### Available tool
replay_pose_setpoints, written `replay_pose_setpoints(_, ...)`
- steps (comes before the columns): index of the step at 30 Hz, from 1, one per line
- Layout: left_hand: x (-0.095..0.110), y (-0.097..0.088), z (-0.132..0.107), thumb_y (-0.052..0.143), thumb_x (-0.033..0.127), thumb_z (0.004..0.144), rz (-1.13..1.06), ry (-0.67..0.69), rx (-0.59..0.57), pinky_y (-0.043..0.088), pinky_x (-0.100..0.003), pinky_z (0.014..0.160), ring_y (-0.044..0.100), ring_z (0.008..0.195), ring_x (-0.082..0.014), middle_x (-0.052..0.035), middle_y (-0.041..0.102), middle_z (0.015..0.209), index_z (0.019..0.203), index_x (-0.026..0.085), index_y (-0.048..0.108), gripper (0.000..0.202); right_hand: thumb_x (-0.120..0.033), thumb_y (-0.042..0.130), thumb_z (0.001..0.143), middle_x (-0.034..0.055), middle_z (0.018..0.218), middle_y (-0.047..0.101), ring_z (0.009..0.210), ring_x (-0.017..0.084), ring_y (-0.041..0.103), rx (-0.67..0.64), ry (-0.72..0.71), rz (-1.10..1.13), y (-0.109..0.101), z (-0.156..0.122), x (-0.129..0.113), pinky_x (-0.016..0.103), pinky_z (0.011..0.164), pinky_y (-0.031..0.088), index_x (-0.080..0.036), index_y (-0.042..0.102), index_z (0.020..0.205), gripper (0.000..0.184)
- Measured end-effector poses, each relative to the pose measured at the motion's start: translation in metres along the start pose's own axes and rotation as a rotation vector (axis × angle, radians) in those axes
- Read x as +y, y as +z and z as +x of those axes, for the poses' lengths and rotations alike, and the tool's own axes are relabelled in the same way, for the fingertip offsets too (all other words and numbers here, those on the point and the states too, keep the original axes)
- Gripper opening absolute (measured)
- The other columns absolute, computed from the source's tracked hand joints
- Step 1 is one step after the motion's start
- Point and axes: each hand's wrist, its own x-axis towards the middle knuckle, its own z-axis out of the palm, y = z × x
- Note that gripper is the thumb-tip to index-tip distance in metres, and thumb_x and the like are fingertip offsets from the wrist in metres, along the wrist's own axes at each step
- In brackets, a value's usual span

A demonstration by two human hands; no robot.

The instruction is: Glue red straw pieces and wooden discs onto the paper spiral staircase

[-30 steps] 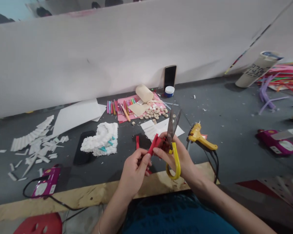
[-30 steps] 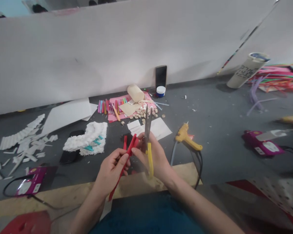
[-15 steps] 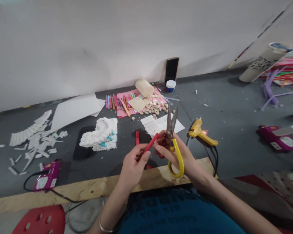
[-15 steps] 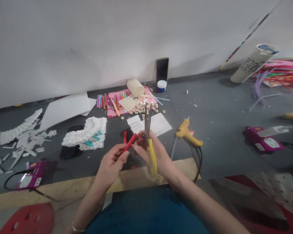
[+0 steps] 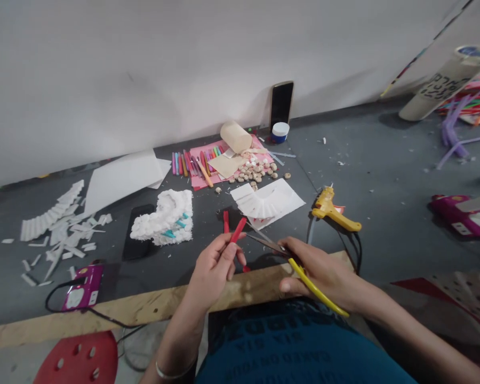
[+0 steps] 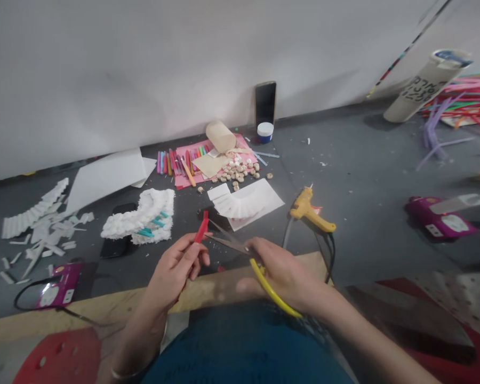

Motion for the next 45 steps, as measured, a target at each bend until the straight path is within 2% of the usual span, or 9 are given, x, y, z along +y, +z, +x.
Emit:
replay_pose_setpoints(3,-0.003,0.001,-0.001,0.052,0.051,0.092,-0.133,-0.057,-0.029,0.024,-0.017,0.037,0.037,0.035,-0.0033,0.0038,0.062,0.063,0.100,0.020,0.051,0.032,-0.058,0.061,0.086,0.0046,0.095,0.061,0.082,0.021,0.058,0.013,-0.033,0.081,0.004,0.007,-0.004,0.032,0.070,0.046,-0.020,0.050,0.107,0.045)
replay_pose_setpoints(7,-0.011,0.002,0.002,0.056,0.053,0.090,-0.299,-0.109,0.012,0.023,-0.016,0.034,0.049,0.039,-0.0063,0.0013,0.066,0.070,0.087,0.021,0.045,0.034,-0.051,0.052,0.093,0.0031,0.098,0.060,0.087,0.019,0.059,0.095,-0.121,0.234,0.013,0.019,-0.007,0.031,0.074,0.046,-0.022,0.049,0.108,0.033)
replay_pose_setpoints(9,-0.014,0.001,0.006,0.064,0.051,0.085,-0.365,-0.085,0.089,0.037,-0.016,0.041,0.059,0.055,-0.0087,-0.0004,0.067,0.077,0.084,0.019,0.050,0.035,-0.052,0.051,0.093,0.0033,0.097,0.061,0.085,0.020,0.060,0.120,-0.122,0.236,0.020,0.024,-0.008,0.032,0.073,0.047,-0.022,0.049,0.109,0.033)
replay_pose_setpoints(11,-0.017,-0.001,0.011,0.074,0.048,0.077,-0.433,-0.027,0.213,0.049,-0.019,0.058,0.062,0.069,-0.0098,-0.0004,0.066,0.080,0.083,0.017,0.057,0.036,-0.053,0.054,0.091,0.0044,0.097,0.062,0.085,0.021,0.060,0.134,-0.116,0.215,0.028,0.029,-0.009,0.033,0.074,0.047,-0.022,0.049,0.110,0.037)
replay_pose_setpoints(14,-0.019,-0.005,0.018,0.079,0.046,0.072,-0.492,0.044,0.352,0.050,-0.021,0.068,0.059,0.069,-0.0096,0.0011,0.063,0.074,0.084,0.016,0.063,0.036,-0.052,0.059,0.089,0.0071,0.101,0.063,0.088,0.022,0.062,0.157,-0.150,0.180,0.039,0.033,-0.009,0.034,0.076,0.049,-0.021,0.048,0.114,0.041)
replay_pose_setpoints(20,-0.022,-0.006,0.020,0.073,0.046,0.079,-0.396,0.177,0.425,0.046,-0.023,0.066,0.057,0.070,-0.0114,-0.0002,0.064,0.078,0.083,0.018,0.064,0.029,-0.050,0.062,0.087,0.0158,0.105,0.061,0.094,0.029,0.061,0.308,-0.229,-0.122,0.050,0.044,-0.007,0.041,0.078,0.050,-0.015,0.048,0.115,0.046)
replay_pose_setpoints(24,-0.033,-0.006,0.016,0.067,0.045,0.084,-0.167,0.237,0.515,0.045,-0.023,0.065,0.057,0.068,-0.0123,-0.0002,0.063,0.074,0.084,0.018,0.064,0.027,-0.050,0.061,0.088,0.0168,0.102,0.061,0.093,0.030,0.061,0.284,-0.276,-0.204,0.049,0.047,-0.012,0.043,0.076,0.052,-0.013,0.050,0.113,0.047)
replay_pose_setpoints(33,-0.048,-0.002,0.008,0.070,0.039,0.082,-0.257,0.261,0.445,0.051,-0.025,0.072,0.063,0.073,-0.0140,-0.0019,0.069,0.079,0.088,0.018,0.064,0.022,-0.045,0.059,0.090,0.0151,0.100,0.063,0.092,0.032,0.062,0.189,-0.200,-0.355,0.046,0.040,-0.024,0.043,0.076,0.051,-0.014,0.054,0.107,0.035)
replay_pose_setpoints(45,-0.044,0.007,0.001,0.067,0.035,0.086,-0.323,0.207,0.388,0.055,-0.030,0.079,0.066,0.080,-0.0166,-0.0025,0.070,0.086,0.094,0.020,0.064,0.017,-0.069,0.043,0.091,0.0101,0.082,0.063,0.068,0.024,0.062,0.214,-0.187,-0.480,0.043,0.032,-0.020,0.030,0.056,0.038,-0.015,0.057,0.095,0.055)
